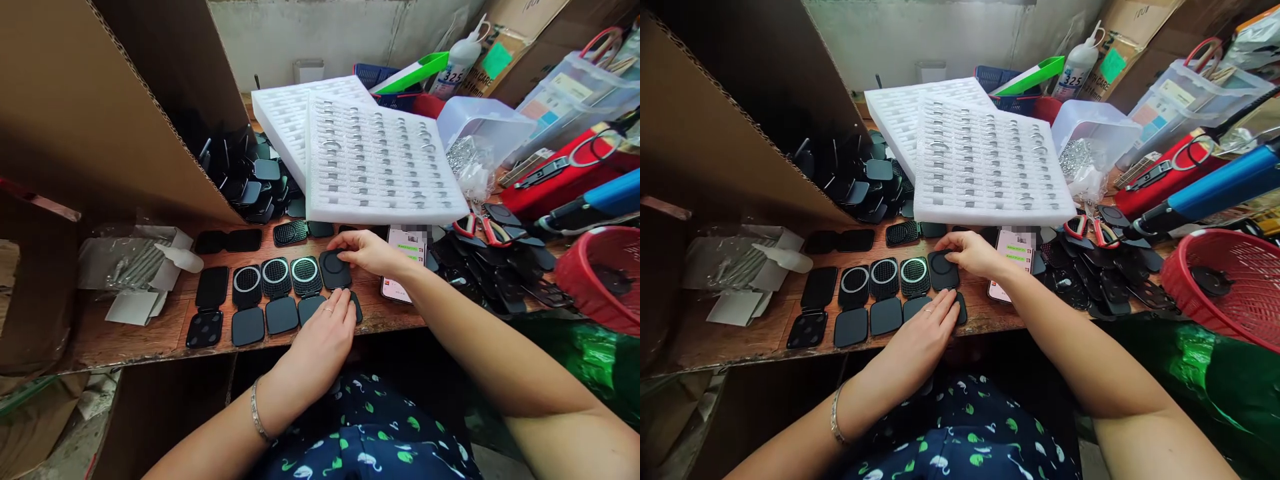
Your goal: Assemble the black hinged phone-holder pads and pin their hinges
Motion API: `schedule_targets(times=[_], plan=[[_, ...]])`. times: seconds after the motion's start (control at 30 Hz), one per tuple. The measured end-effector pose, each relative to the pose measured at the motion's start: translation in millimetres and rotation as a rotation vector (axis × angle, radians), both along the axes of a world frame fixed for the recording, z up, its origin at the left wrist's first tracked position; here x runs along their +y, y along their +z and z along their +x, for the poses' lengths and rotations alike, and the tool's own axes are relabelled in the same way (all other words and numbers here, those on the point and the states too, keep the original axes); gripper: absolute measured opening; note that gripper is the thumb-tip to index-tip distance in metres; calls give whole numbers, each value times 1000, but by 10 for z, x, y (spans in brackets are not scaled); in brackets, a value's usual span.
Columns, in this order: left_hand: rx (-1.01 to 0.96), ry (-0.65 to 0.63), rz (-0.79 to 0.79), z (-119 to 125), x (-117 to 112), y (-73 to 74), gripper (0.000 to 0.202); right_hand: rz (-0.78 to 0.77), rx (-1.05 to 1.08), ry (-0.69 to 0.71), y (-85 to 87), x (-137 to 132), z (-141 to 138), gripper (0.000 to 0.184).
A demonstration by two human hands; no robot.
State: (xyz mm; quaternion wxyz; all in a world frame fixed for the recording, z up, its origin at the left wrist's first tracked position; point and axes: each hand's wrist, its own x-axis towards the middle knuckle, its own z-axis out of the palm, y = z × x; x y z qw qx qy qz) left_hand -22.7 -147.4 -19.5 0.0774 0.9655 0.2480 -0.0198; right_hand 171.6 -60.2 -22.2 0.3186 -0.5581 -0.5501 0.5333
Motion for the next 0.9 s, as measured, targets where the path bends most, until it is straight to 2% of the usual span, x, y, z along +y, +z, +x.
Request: schedule_targets(times=[0.2,0.37,0.57,0.9], plan=[[-21,9,-33,6,6,-43,47,28,-51,14,0,12,-1,26],[-5,11,-56,9,16,-1,47,79,-113,27,-28,27,4,28],[-1,9,-107,11,42,18,47,17,-70,31,-43,42,10,28],[-35,24,-135,-10,70,9,46,8,-84,32,-42,53,7,28]])
